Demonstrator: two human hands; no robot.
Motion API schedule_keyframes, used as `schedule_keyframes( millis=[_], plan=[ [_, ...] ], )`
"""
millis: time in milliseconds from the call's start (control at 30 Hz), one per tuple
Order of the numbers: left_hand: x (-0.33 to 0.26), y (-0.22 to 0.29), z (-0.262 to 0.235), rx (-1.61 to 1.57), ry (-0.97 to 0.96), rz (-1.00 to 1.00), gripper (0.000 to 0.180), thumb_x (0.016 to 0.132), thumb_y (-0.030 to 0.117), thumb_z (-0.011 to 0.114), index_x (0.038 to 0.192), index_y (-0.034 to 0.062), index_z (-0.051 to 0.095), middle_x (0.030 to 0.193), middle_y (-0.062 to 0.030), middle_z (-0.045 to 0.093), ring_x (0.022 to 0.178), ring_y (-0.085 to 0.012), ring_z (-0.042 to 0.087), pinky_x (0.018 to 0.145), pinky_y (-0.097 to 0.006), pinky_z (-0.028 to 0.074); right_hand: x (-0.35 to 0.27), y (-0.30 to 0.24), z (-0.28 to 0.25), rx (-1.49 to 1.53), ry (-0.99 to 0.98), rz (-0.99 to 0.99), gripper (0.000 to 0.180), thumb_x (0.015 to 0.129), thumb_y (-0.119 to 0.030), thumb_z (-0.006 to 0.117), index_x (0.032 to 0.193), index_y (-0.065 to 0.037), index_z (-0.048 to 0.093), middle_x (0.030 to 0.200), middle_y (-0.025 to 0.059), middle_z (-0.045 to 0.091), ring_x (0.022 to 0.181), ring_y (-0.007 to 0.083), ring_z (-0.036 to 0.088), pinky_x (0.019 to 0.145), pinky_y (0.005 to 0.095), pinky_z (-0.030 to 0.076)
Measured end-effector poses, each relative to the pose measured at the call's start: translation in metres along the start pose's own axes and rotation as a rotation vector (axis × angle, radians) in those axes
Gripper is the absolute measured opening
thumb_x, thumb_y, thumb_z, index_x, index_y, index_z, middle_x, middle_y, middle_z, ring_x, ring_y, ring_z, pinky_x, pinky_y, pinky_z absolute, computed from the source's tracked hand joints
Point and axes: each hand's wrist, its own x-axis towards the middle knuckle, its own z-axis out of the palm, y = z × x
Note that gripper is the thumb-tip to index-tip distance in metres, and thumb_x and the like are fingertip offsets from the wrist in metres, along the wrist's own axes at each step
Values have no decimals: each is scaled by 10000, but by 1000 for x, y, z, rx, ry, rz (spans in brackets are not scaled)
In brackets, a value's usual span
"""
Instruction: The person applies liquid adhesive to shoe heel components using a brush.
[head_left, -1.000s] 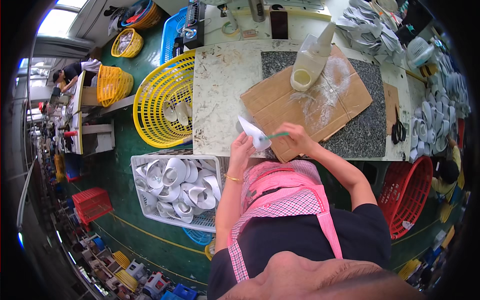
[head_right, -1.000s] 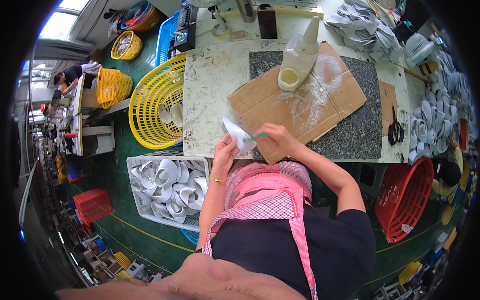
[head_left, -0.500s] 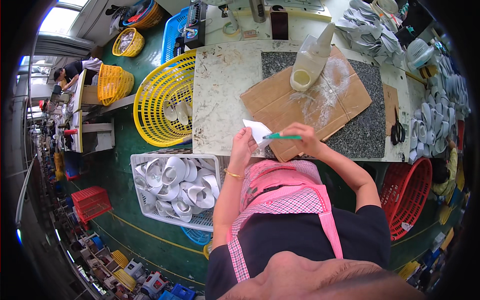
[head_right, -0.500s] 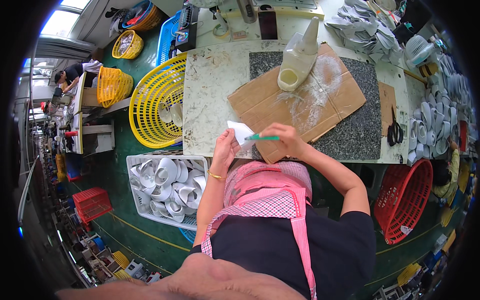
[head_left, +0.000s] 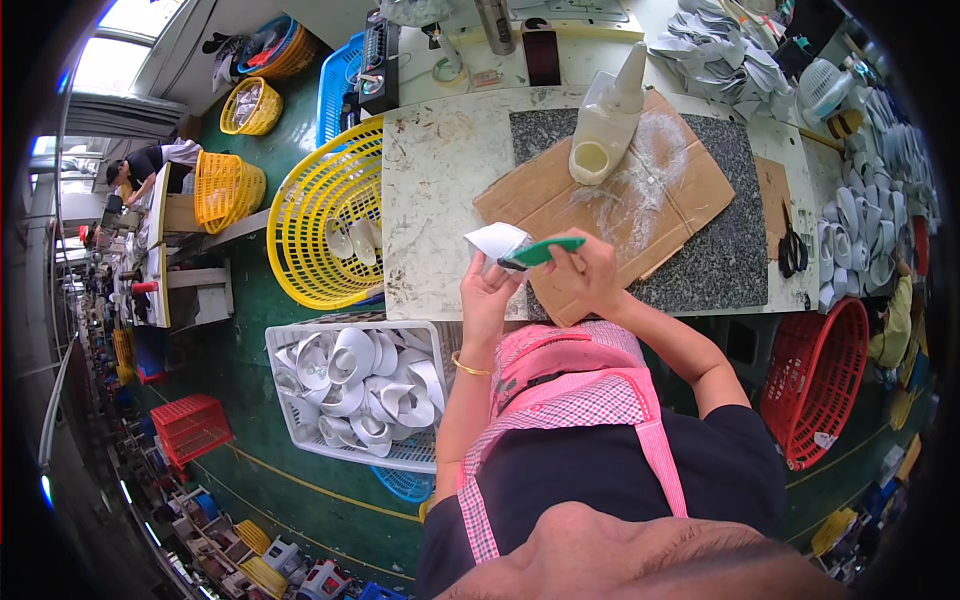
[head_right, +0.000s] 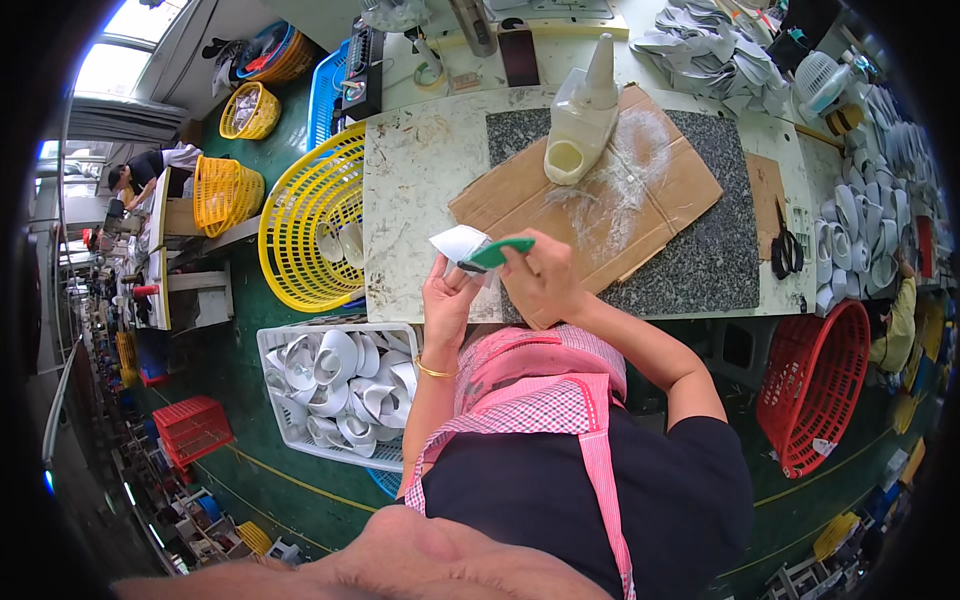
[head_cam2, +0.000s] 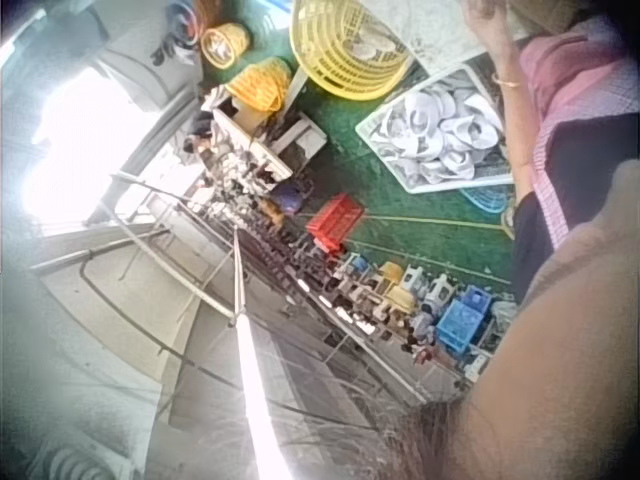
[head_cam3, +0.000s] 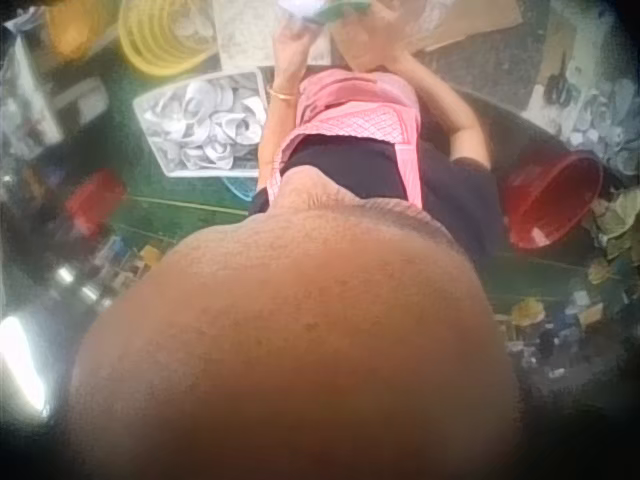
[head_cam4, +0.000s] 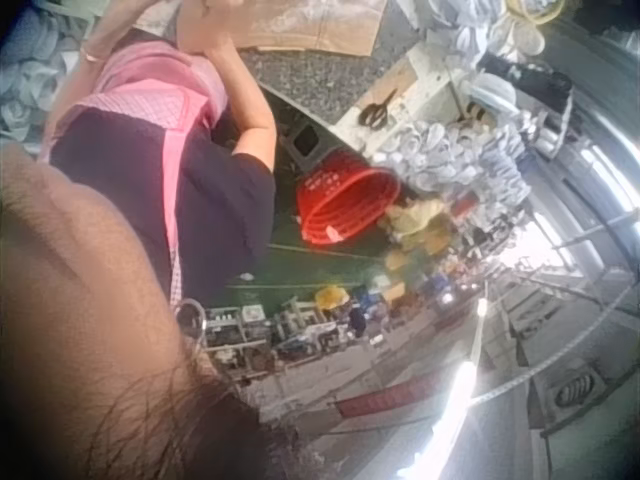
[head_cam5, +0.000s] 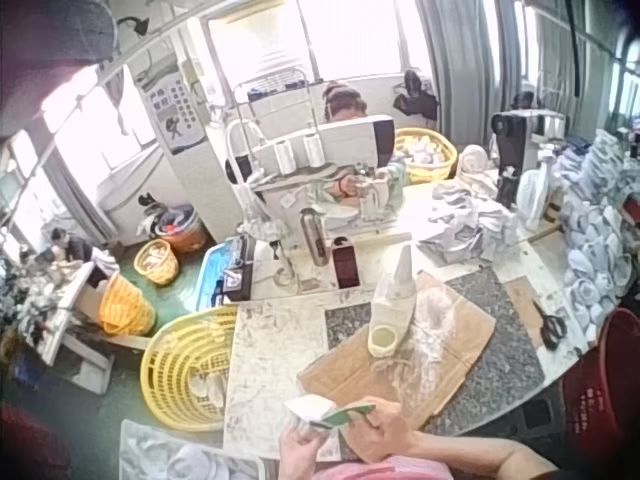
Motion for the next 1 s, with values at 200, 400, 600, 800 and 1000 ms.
schedule_keyframes(
  millis=[200, 400, 600, 800, 1000],
  plan=[
    [-5, 0, 4, 4, 87, -5, 622, 823, -119, 596, 1384, -58, 334, 1149, -98, 636, 1017, -140, 612, 922, -263, 466, 8, 23, -15, 46, 191, 284, 113, 929, -87, 579, 907, 15, 621, 728, 34, 643, 640, 97, 623, 551, 222, 465],
    [-9, -7, -3, 15, 118, -206, 420, 884, -56, 550, 1289, -40, 437, 1142, -103, 624, 1018, -145, 612, 865, -265, 510, 17, 13, -14, -20, 113, 349, 109, 941, -76, 555, 937, 9, 624, 788, 49, 654, 700, 108, 639, 590, 228, 486],
    [-2, -5, 3, -425, 101, -221, 319, 930, 36, 550, 1236, 20, 461, 1100, -87, 631, 978, -151, 639, 832, -274, 566, -8, 20, -29, -149, -177, -317, 299, 768, 74, 578, 1039, -19, 665, 988, 149, 655, 839, 244, 654, 711, 304, 519],
    [3, -43, -24, -648, 117, -352, 233, 964, 81, 504, 1191, 25, 503, 1098, -83, 624, 970, -167, 648, 801, -240, 590, -42, 37, -51, -117, -182, -146, 315, 738, 36, 619, 1037, -43, 676, 940, 131, 666, 865, 284, 654, 732, 351, 525],
    [13, -70, -37, -675, 75, -446, 202, 971, 85, 489, 1137, -22, 532, 1113, -108, 616, 1028, -190, 630, 835, -256, 583, -33, 36, -37, -246, -414, -326, 298, 744, 2, 643, 1037, -49, 665, 958, 126, 657, 857, 294, 647, 758, 360, 517]
  ],
)
